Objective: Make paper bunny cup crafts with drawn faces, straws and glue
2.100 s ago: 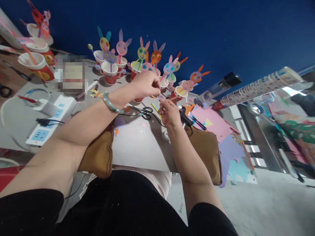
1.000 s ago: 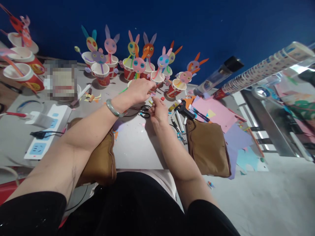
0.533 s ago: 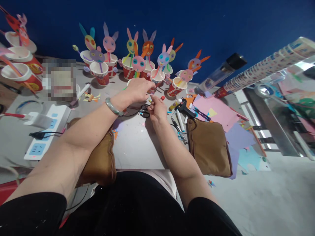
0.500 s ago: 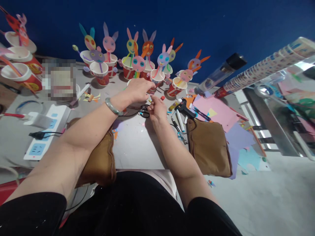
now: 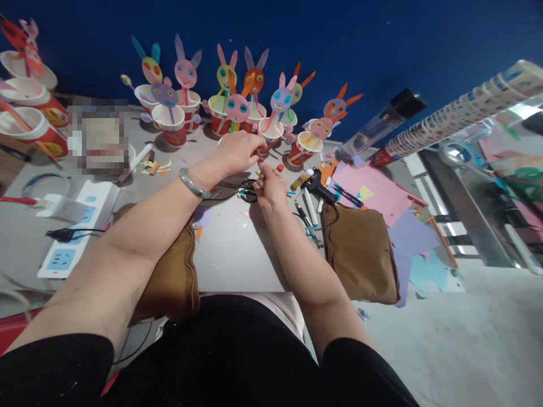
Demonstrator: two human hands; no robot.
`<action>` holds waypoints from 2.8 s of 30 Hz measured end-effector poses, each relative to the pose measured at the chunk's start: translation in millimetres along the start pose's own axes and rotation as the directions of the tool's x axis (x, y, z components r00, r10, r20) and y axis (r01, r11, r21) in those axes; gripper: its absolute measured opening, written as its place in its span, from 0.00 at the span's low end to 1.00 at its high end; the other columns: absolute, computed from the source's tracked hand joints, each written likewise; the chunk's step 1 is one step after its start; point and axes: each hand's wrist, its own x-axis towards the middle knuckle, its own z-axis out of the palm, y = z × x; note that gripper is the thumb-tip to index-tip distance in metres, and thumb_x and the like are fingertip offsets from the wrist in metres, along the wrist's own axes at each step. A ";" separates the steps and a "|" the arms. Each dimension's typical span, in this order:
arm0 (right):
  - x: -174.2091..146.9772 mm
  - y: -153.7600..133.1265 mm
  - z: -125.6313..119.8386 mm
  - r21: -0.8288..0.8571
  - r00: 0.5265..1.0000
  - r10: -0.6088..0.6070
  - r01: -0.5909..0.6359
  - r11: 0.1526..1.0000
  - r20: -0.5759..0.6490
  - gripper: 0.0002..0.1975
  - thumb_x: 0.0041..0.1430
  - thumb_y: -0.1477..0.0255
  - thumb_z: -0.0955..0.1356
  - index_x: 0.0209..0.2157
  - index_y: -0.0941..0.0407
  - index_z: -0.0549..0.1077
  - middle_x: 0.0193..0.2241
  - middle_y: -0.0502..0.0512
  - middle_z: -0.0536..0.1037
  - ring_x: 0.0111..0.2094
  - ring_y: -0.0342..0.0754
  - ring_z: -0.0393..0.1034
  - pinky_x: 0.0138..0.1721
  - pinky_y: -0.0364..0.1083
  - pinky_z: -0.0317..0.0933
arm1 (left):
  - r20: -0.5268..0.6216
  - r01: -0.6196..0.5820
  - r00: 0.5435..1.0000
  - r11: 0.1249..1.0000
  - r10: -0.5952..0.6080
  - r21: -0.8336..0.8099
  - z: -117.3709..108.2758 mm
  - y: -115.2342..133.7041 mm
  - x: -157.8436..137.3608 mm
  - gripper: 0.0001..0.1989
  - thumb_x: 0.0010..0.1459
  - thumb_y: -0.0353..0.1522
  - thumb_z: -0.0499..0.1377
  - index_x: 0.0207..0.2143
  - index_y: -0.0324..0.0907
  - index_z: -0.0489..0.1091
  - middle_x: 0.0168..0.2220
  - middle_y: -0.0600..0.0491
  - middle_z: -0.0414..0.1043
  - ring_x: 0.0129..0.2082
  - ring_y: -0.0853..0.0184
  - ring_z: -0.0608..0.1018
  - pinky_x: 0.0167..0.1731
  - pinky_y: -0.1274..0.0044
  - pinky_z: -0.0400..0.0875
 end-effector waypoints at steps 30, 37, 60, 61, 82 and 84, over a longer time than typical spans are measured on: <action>7.1 -27.0 -18.0 -0.248 0.978 -0.175 0.199 0.948 0.116 0.08 0.49 0.78 0.75 0.31 0.56 0.75 0.19 0.40 0.72 0.18 0.34 0.60 0.22 0.37 0.55 | -0.037 -0.026 0.999 0.998 0.024 -0.065 7.1 -7.6 2.6 0.19 0.60 0.30 0.60 0.52 0.49 0.80 0.46 0.52 0.85 0.48 0.57 0.81 0.46 0.68 0.72; 14.7 -42.1 -17.1 -0.444 0.939 -0.164 0.290 0.848 0.302 0.02 0.51 0.80 0.75 0.27 0.59 0.80 0.16 0.45 0.74 0.17 0.35 0.58 0.18 0.36 0.50 | 0.013 0.014 1.000 0.997 -0.013 -0.079 0.5 -5.7 0.1 0.21 0.61 0.31 0.60 0.56 0.49 0.77 0.47 0.56 0.84 0.50 0.63 0.79 0.47 0.71 0.70; 30.3 -39.7 -17.2 -0.568 0.922 -0.136 0.333 0.752 0.362 0.09 0.59 0.75 0.73 0.26 0.58 0.74 0.22 0.47 0.76 0.22 0.37 0.62 0.29 0.40 0.61 | -0.019 -0.026 1.000 0.993 0.024 -0.117 5.6 -9.6 3.3 0.20 0.59 0.29 0.62 0.54 0.46 0.77 0.44 0.53 0.85 0.49 0.61 0.82 0.47 0.72 0.73; 30.7 -39.6 -17.4 -0.570 0.919 -0.140 0.342 0.747 0.368 0.09 0.59 0.75 0.73 0.25 0.58 0.74 0.22 0.47 0.76 0.22 0.37 0.62 0.29 0.40 0.61 | -0.008 -0.015 1.000 0.993 0.014 -0.115 4.4 -8.5 2.4 0.20 0.60 0.30 0.61 0.55 0.46 0.76 0.45 0.53 0.84 0.49 0.61 0.81 0.47 0.71 0.73; 38.7 -32.1 -19.7 -0.566 0.883 -0.215 0.437 0.699 0.417 0.09 0.61 0.76 0.72 0.26 0.57 0.73 0.22 0.46 0.75 0.22 0.38 0.61 0.30 0.41 0.59 | 0.050 0.018 0.999 0.996 -0.013 -0.091 0.6 -5.4 0.5 0.21 0.64 0.31 0.59 0.60 0.46 0.72 0.49 0.53 0.83 0.52 0.62 0.78 0.50 0.70 0.70; 37.9 -32.8 -19.3 -0.559 0.884 -0.218 0.436 0.705 0.414 0.09 0.61 0.76 0.72 0.26 0.57 0.73 0.22 0.46 0.75 0.22 0.37 0.61 0.30 0.41 0.59 | 0.049 0.015 0.999 0.995 -0.010 -0.102 0.5 -5.5 0.3 0.21 0.65 0.32 0.58 0.59 0.46 0.72 0.49 0.53 0.83 0.52 0.62 0.78 0.51 0.70 0.70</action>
